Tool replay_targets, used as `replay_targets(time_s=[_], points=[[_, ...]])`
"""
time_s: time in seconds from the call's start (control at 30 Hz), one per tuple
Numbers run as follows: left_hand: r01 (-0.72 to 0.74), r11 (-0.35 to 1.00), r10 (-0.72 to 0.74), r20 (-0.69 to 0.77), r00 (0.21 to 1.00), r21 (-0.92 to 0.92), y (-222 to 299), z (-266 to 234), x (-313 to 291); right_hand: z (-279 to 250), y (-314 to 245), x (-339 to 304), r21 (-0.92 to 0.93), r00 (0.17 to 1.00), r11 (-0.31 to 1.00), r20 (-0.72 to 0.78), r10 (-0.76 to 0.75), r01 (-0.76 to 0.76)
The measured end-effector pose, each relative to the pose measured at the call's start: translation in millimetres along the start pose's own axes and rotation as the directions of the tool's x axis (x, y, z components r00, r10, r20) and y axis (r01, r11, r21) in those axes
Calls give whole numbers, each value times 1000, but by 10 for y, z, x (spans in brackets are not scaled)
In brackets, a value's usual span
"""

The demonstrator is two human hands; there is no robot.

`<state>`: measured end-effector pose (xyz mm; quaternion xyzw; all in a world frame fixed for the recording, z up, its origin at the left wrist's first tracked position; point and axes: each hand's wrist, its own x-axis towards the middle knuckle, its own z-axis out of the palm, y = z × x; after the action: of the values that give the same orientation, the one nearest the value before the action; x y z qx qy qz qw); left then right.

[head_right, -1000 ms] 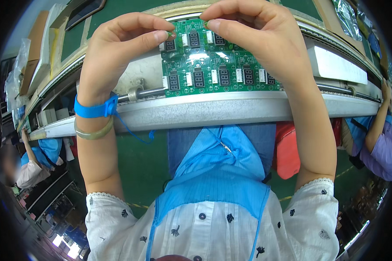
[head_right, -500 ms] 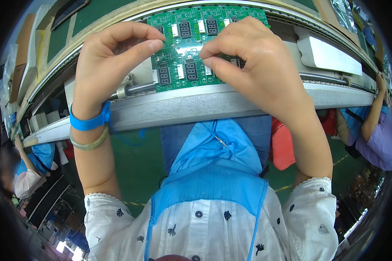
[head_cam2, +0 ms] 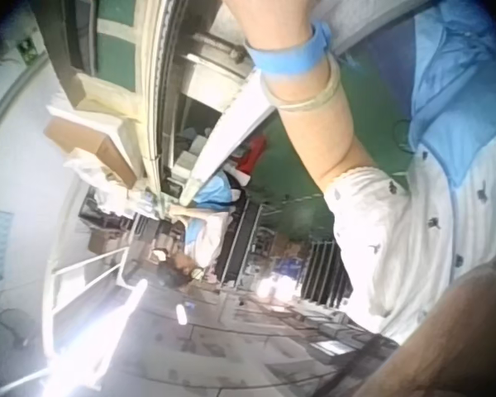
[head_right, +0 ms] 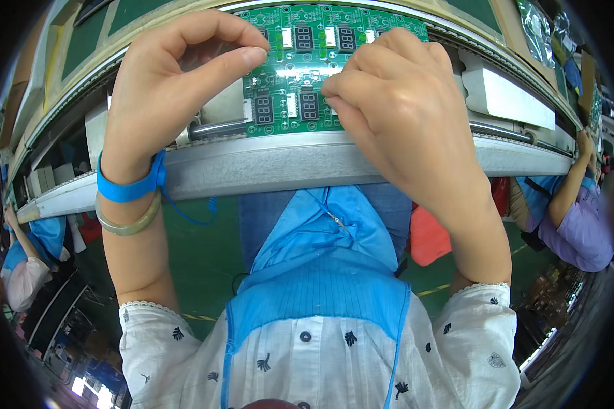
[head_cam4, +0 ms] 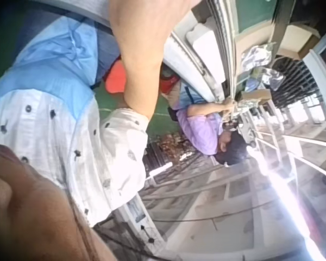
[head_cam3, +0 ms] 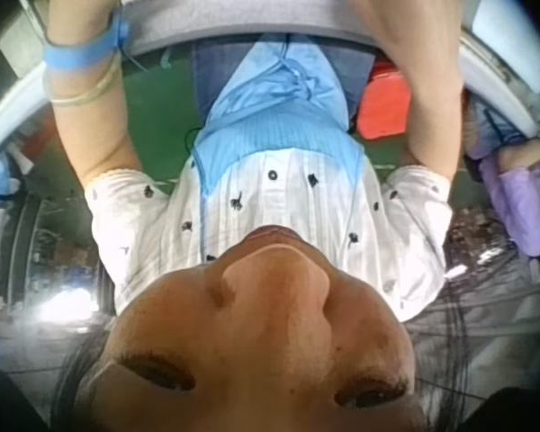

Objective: Manually inserting components or covers onto a green printed circuit board.

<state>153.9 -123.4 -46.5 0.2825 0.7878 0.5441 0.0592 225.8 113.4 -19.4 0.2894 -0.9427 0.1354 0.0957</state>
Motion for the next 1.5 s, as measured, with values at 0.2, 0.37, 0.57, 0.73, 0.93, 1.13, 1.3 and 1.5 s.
replay_targets(time_s=[0.2,0.37,0.57,0.73,0.93,1.13,1.3,1.5], points=[[256,967,-254,81,964,-17,375,-95,44,-26,-38,56,-35,999,999,43,8,-7],[276,961,-275,91,957,3,334,-113,89,-10,-33,75,-4,999,1000,32,23,-23],[252,968,-250,106,962,-8,358,-132,53,-47,-51,95,-3,993,998,97,61,-61],[251,967,-247,109,963,-33,364,-120,52,-54,-51,96,10,992,997,105,72,-74],[11,1000,-11,25,1000,-22,-43,-38,-26,-43,66,60,116,990,983,13,143,-144],[19,995,-32,125,992,100,54,6,-21,102,352,-25,268,902,887,-117,416,-375],[-105,972,76,144,987,210,99,59,-41,280,541,-143,413,816,775,-120,566,-477],[-124,895,65,151,986,427,167,120,-86,266,548,-160,358,823,852,-287,490,-382]])
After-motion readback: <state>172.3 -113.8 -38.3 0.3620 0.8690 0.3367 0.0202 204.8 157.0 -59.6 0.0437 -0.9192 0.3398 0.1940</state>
